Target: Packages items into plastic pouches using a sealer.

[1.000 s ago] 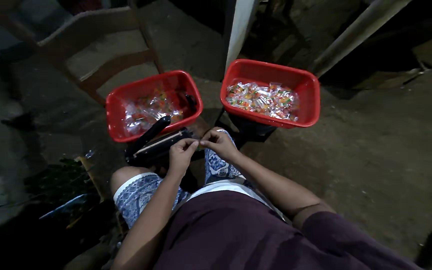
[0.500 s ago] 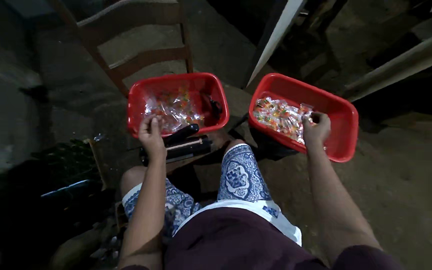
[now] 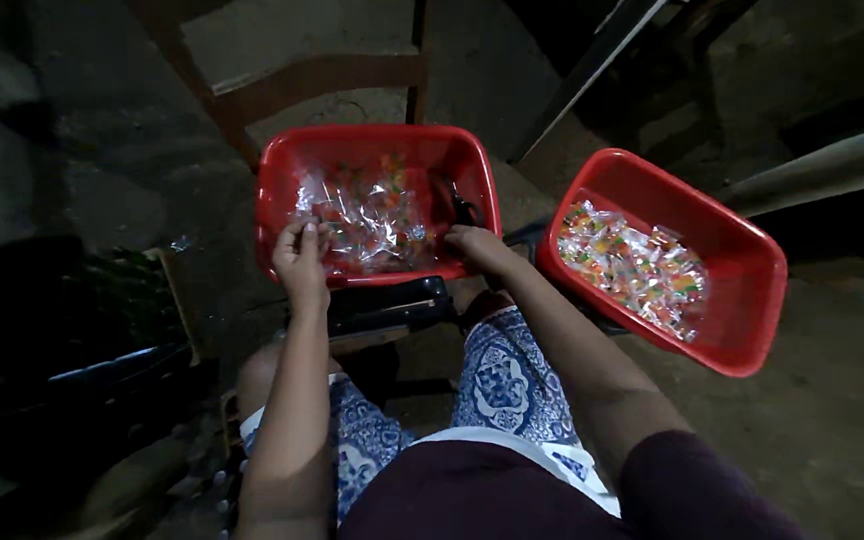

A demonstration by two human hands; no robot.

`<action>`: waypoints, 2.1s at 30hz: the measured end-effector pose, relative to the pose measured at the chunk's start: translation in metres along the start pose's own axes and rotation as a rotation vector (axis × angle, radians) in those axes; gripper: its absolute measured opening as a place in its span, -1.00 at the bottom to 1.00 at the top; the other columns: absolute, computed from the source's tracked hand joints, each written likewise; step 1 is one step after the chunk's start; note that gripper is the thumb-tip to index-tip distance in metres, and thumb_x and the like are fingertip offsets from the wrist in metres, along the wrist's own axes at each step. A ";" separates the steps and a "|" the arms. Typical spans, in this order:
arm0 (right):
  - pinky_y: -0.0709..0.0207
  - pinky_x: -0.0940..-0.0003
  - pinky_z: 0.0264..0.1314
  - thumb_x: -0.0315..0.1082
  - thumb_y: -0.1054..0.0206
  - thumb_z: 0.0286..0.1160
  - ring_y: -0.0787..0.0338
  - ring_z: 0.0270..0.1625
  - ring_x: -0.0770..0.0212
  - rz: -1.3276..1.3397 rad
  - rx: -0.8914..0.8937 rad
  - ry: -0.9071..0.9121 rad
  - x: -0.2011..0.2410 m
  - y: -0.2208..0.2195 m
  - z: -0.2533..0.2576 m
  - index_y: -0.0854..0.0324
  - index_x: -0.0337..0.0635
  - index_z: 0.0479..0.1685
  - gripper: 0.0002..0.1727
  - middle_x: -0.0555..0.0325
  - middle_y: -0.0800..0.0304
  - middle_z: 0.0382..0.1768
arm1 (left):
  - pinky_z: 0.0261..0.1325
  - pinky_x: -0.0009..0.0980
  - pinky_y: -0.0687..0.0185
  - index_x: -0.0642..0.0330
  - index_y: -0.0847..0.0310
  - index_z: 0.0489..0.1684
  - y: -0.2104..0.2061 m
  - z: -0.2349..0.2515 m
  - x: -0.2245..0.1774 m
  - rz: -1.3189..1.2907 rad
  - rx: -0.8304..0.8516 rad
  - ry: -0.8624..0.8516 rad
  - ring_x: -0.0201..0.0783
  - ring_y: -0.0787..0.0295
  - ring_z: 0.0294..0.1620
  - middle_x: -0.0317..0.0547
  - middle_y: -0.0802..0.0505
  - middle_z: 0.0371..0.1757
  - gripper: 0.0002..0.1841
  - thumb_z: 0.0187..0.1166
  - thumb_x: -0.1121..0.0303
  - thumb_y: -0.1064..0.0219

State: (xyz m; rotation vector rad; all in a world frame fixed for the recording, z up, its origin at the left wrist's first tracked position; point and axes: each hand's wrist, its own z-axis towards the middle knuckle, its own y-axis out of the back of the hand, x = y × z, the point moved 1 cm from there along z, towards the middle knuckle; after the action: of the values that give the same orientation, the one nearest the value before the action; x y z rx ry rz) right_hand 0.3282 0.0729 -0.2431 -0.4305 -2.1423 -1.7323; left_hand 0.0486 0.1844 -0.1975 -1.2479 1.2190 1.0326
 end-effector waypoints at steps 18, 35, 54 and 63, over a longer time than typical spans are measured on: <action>-0.54 -0.29 0.35 -0.49 -0.38 0.51 -0.79 0.24 -0.20 -0.062 0.120 0.306 -0.010 -0.020 0.049 -0.80 -0.23 0.04 -0.80 -0.14 -0.83 0.10 | 0.10 -0.44 -0.77 0.27 -0.62 0.10 -0.006 0.000 0.005 0.020 0.063 0.080 -0.42 -0.83 -0.08 -0.21 -0.83 -0.06 -0.82 0.80 0.40 -0.16; -0.68 0.28 0.05 -0.49 -0.23 0.70 -0.76 -0.09 0.27 0.812 -0.262 -0.398 0.007 0.017 0.035 -0.45 -0.40 0.37 -0.66 -0.06 -0.76 0.00 | 0.13 -0.38 -0.74 0.36 -0.68 0.15 -0.007 0.001 0.003 0.046 0.193 0.145 -0.36 -0.81 -0.01 -0.04 -0.85 0.07 -0.77 0.78 0.41 -0.20; -0.75 0.39 -0.12 -0.44 -0.10 0.79 -0.78 -0.29 0.35 1.421 -0.416 -0.294 0.095 0.047 0.054 -0.51 -0.17 0.15 -0.85 0.22 -0.75 -0.25 | -0.20 -0.47 -0.65 0.33 -0.69 0.11 -0.016 -0.002 0.003 0.074 0.470 0.257 -0.42 -0.67 -0.31 -0.09 -0.80 -0.12 -0.81 0.66 0.47 -0.34; -0.74 0.42 -0.12 -0.41 -0.06 0.83 -0.81 -0.25 0.36 1.445 -0.504 -0.375 0.078 0.041 0.046 -0.46 -0.16 0.25 -0.81 0.17 -0.82 -0.15 | 0.06 -0.18 -0.74 0.35 -0.60 0.25 -0.007 0.011 0.009 0.257 0.306 0.234 -0.16 -0.77 -0.08 0.13 -0.77 0.10 -0.74 0.73 0.41 -0.27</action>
State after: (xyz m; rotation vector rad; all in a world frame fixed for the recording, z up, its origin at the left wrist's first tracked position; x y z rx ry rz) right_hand 0.2733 0.1279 -0.1811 -1.9126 -0.8397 -1.1944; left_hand 0.0574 0.1936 -0.2064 -1.0094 1.6835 0.8545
